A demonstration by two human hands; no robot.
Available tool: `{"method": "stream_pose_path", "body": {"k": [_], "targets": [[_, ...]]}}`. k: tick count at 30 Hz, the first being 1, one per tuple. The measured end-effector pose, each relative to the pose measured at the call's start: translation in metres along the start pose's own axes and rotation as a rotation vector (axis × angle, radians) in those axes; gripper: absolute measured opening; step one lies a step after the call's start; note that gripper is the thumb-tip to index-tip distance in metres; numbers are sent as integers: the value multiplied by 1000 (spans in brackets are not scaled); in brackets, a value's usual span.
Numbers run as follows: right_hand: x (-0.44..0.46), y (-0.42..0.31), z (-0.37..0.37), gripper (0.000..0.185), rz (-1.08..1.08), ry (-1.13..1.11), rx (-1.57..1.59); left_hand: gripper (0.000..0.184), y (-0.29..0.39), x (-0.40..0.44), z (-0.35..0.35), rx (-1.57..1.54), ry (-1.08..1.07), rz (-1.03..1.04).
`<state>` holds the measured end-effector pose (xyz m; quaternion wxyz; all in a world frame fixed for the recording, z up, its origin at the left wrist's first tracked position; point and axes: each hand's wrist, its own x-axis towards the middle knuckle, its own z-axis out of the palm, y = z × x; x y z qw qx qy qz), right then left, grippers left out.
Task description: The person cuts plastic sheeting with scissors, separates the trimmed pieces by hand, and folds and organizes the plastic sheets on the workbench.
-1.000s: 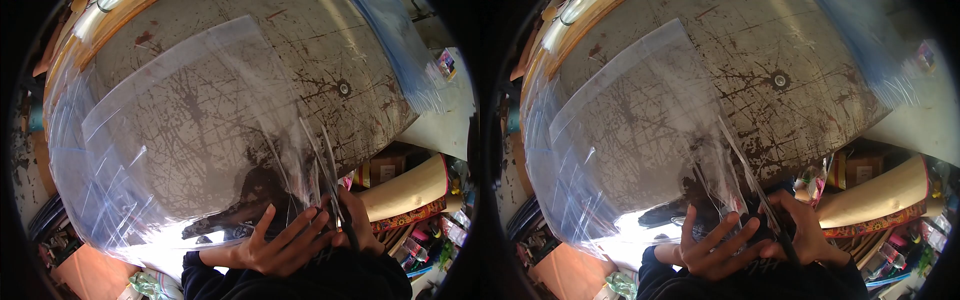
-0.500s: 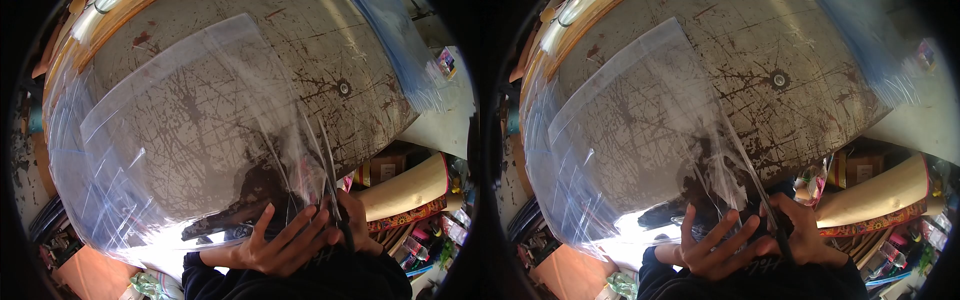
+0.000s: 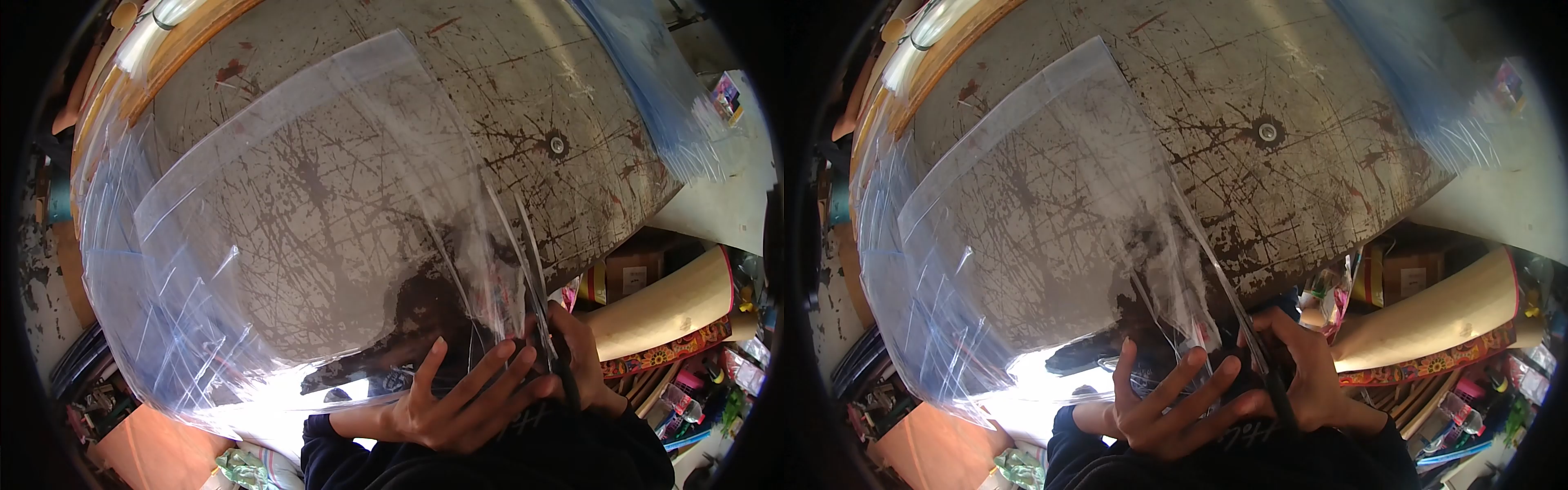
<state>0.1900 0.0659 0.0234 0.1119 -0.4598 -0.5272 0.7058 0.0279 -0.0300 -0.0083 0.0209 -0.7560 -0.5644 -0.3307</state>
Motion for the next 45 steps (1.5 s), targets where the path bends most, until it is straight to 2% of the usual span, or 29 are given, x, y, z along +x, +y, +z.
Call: {"method": "stream_pose_path", "body": {"k": [3, 5, 9, 11, 12, 13, 17, 18, 19, 21, 22, 24, 25, 27, 29, 35, 37, 39, 41, 43, 45], "targets": [[-2, 3, -2, 75, -33, 1, -43, 39, 1, 0, 0, 0, 13, -11], [-4, -1, -4, 75, 66, -27, -42, 37, 1, 2, -1, -3, -2, -24], [-5, 0, -5, 73, 74, -35, -31, 34, 1, 0, 2, 17, 34, -22], [-5, -1, -8, 71, 43, -47, 82, 34, -2, -1, -2, 10, -7, -10], [-7, -9, -13, 70, 13, -17, -90, 34, -4, -1, -4, 19, 0, -1], [-10, -11, -18, 70, 1, -17, -90, 33, -7, -1, -8, 20, -42, 6], [-11, -25, -38, 71, -116, 390, -269, 32, -11, -8, -6, 47, -55, 33], [-6, -31, -48, 67, -177, 416, -499, 32, -13, -9, -8, 54, -52, 40], [0, -40, -51, 67, -186, 419, -496, 33, -15, -10, -10, 46, -81, 54], [12, -54, -55, 60, -307, 597, -941, 33, -19, -9, -12, 45, -105, 77], [20, -56, -56, 60, -320, 602, -937, 34, -21, -8, -14, 23, -114, 90], [38, -54, -58, 55, -549, 635, -969, 35, -23, -8, -14, 10, -119, 107], [44, -55, -59, 55, -560, 638, -966, 37, -23, -9, -13, -3, -125, 109], [55, -57, -62, 53, -533, 629, -1162, 39, -25, -11, -13, -6, -125, 111], [60, -59, -59, 53, -515, 627, -1168, 39, -25, -12, -15, 34, -222, 117], [52, -62, -42, 46, -574, 736, -1391, 39, -25, -9, -16, 52, -228, 128], [39, -72, -34, 43, -759, 477, -1137, 39, -25, -9, -17, 44, -237, 127], [37, -76, -29, 36, -879, 314, -1198, 39, -24, -10, -18, 39, -245, 130], [46, -65, -25, 41, -1031, -34, -1272, 37, -25, -12, -16, 43, -208, 124], [53, -60, -23, 40, -1098, -27, -1316, 37, -25, -14, -15, 38, -204, 125], [55, -55, -20, 24, -1173, -4, -1276, 37, -24, -15, -15, 39, -203, 114]]}}
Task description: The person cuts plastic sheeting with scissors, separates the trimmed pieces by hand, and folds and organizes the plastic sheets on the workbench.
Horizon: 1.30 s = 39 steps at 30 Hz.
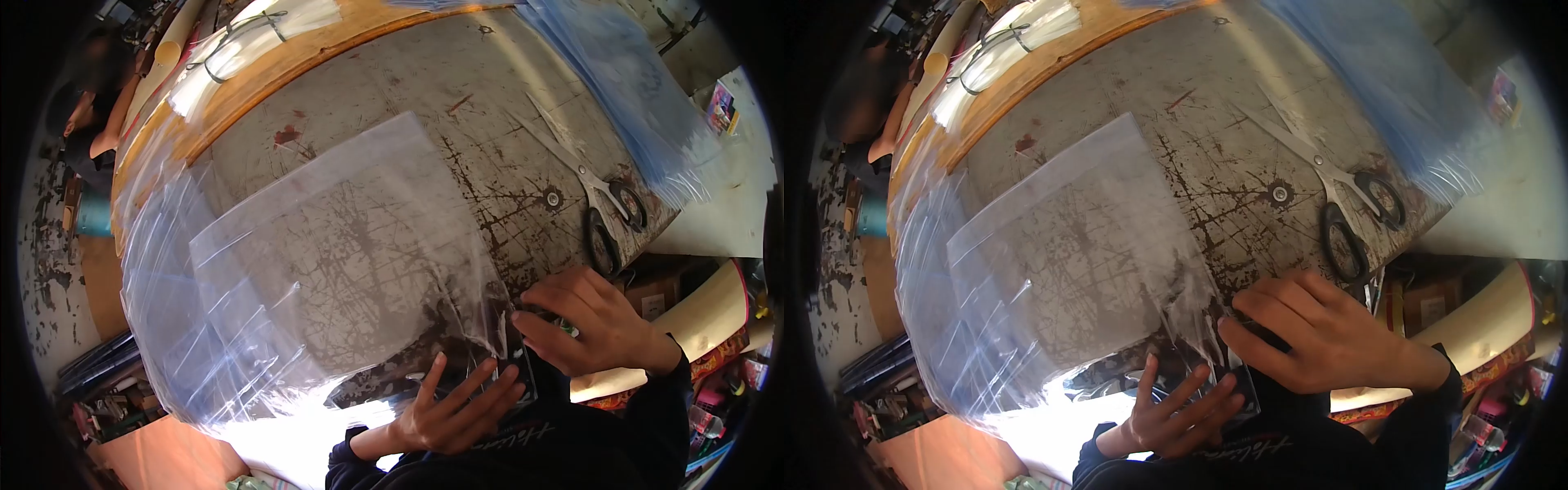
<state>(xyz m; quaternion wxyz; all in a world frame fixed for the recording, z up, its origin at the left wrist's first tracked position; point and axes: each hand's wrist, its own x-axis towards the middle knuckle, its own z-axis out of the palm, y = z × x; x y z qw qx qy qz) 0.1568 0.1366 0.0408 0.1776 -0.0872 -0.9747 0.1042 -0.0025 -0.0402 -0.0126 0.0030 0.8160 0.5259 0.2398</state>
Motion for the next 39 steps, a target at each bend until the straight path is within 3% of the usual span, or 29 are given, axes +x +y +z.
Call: {"method": "stream_pose_path", "body": {"k": [7, 9, 15, 17, 20, 24, 27, 39], "targets": [[3, -1, 6, 24, 6, 74, -38, 39, 0, 1, -2, -56, 18, -18], [7, 1, 10, 22, -87, 129, -204, 39, 1, 2, -3, -61, 30, -21], [9, 5, 14, 14, -232, 133, -286, 39, 6, 2, -15, -80, -14, -60], [11, 7, 12, 14, -255, 125, -316, 42, 7, 15, -35, -210, -217, -143], [10, 8, 12, 15, -290, 90, -361, 48, 6, 21, -45, -112, -349, -166], [9, 9, 12, 17, -311, 49, -336, 49, 1, 44, -47, -185, -213, -319], [9, 10, 12, 17, -320, 39, -294, 50, -3, 64, -33, 100, -102, -544], [19, 12, 16, 8, -161, 113, -82, 53, -14, 57, -5, 238, -80, -465]]}}
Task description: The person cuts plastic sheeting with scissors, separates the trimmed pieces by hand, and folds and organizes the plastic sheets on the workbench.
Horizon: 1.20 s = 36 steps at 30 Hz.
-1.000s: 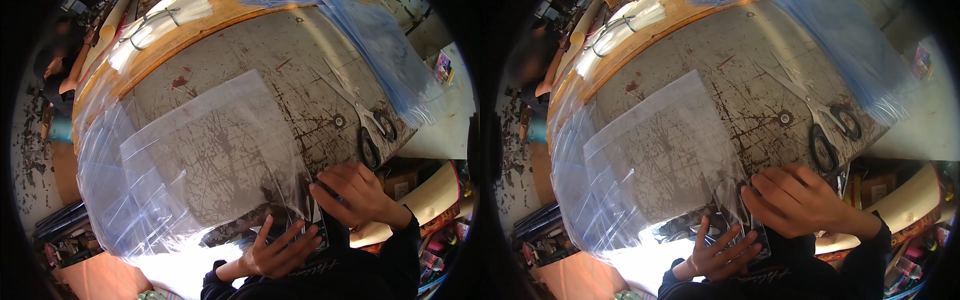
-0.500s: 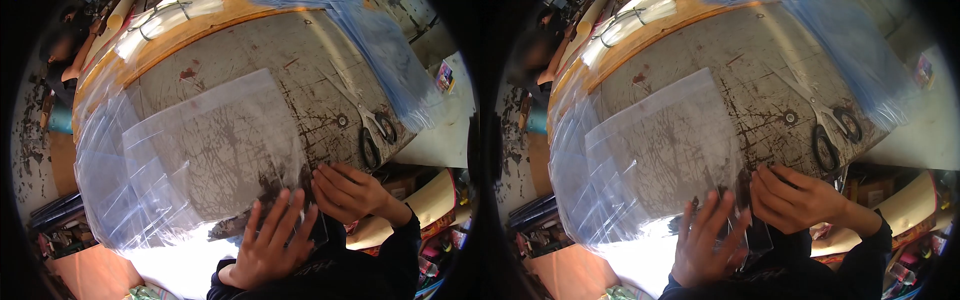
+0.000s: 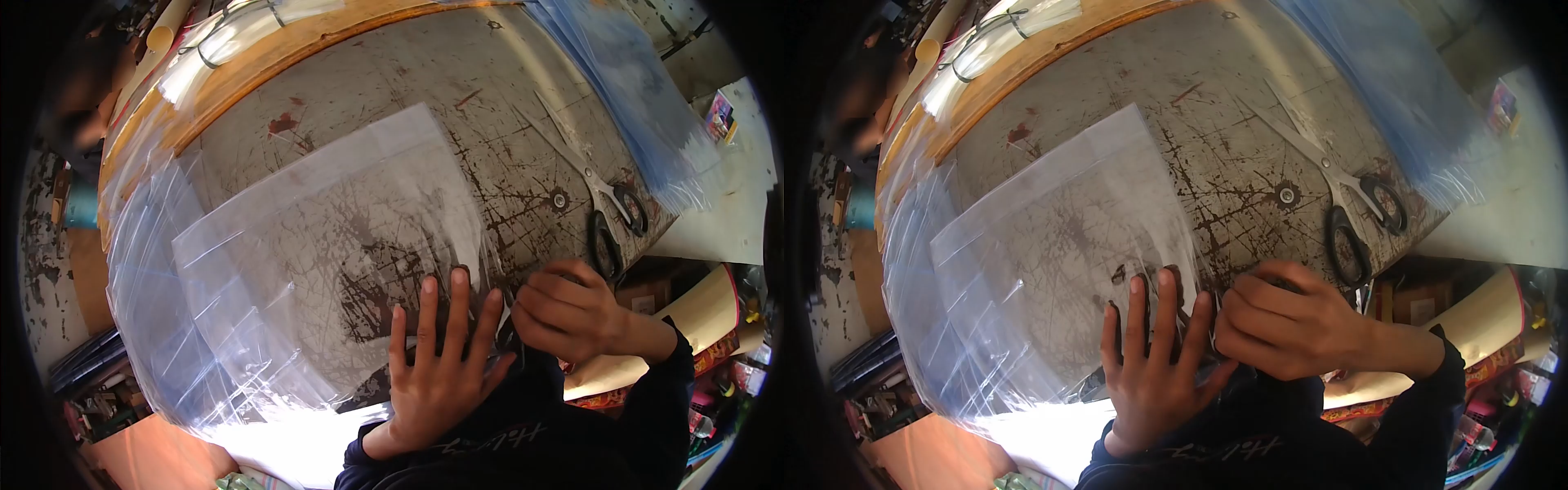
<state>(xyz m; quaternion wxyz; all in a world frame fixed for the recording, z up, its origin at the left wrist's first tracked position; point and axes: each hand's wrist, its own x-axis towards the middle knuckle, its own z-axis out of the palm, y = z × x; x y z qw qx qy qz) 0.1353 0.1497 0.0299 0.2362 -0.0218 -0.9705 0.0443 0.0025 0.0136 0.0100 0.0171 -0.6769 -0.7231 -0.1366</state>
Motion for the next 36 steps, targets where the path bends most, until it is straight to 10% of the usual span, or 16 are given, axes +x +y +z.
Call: {"method": "stream_pose_path", "body": {"k": [15, 22, 26, 31, 36], "targets": [[111, 147, 13, 13, 276, 334, -453, 55, 2, -1, 0, 21, -1, 0], [91, 128, -19, 21, 602, -92, -580, 55, 0, -2, 6, 20, 39, 14], [52, 67, -17, 25, 475, -32, -819, 53, 0, -1, 3, 17, 35, 22], [29, 28, -13, 25, 66, -82, -14, 51, 1, 0, 3, -4, 34, 18], [23, 29, -4, 20, -75, -109, -16, 51, 2, 0, 4, -2, 58, 9]]}}
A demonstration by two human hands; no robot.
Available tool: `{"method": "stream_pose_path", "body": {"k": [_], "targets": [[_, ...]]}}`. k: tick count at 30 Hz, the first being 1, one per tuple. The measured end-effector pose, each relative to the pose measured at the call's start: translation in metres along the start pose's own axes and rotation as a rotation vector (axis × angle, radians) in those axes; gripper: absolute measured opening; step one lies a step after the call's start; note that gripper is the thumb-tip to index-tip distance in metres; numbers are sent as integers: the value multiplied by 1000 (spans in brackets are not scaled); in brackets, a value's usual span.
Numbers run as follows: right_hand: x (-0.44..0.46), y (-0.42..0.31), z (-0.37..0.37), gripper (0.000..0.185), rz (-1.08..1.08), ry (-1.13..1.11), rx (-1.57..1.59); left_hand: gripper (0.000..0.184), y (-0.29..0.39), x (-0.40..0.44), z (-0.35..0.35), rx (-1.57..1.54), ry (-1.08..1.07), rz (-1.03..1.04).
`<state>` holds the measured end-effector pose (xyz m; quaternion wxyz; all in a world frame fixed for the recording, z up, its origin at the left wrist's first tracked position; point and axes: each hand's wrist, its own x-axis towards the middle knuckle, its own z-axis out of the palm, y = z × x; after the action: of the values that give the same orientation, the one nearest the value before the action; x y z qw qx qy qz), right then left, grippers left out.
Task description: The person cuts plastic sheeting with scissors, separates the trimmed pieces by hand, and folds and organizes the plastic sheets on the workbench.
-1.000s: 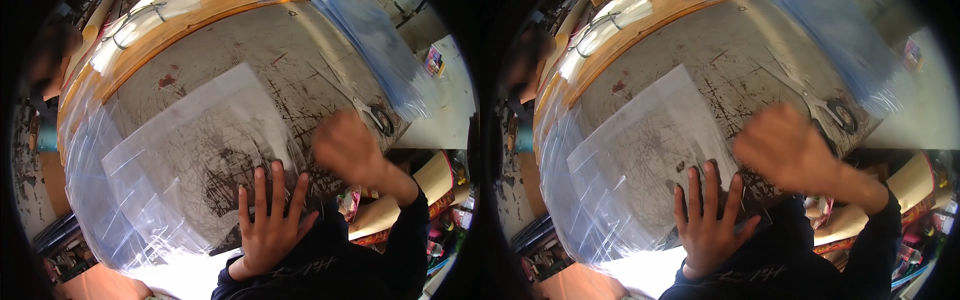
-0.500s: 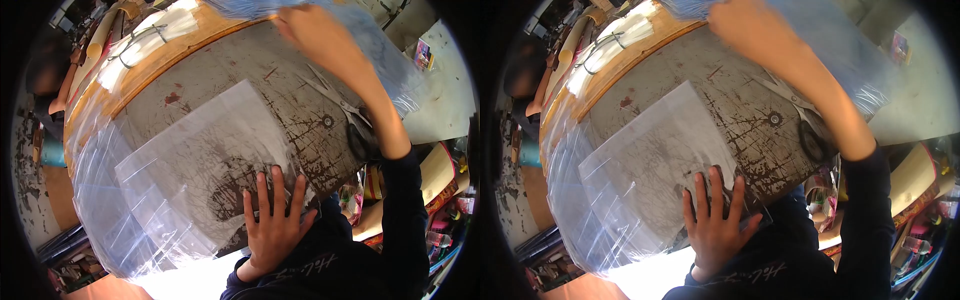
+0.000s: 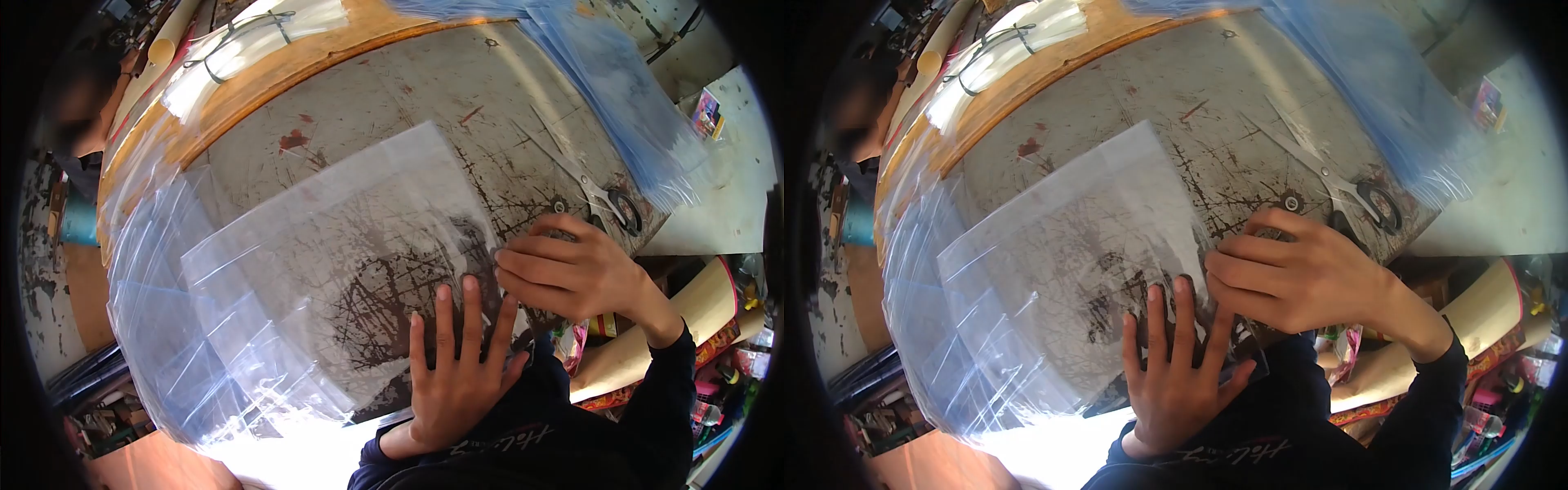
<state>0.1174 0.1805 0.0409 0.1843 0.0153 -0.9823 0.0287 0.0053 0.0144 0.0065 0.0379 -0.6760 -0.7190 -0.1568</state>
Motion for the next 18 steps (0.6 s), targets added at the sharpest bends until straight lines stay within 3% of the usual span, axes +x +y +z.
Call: {"method": "stream_pose_path", "body": {"k": [5, 18], "targets": [[1, 0, 4, 18, -59, 71, -46, 51, -1, 0, -1, -13, -2, -6], [1, 4, 0, 14, -161, -30, -179, 48, 2, 0, -1, -23, -5, -1]]}}
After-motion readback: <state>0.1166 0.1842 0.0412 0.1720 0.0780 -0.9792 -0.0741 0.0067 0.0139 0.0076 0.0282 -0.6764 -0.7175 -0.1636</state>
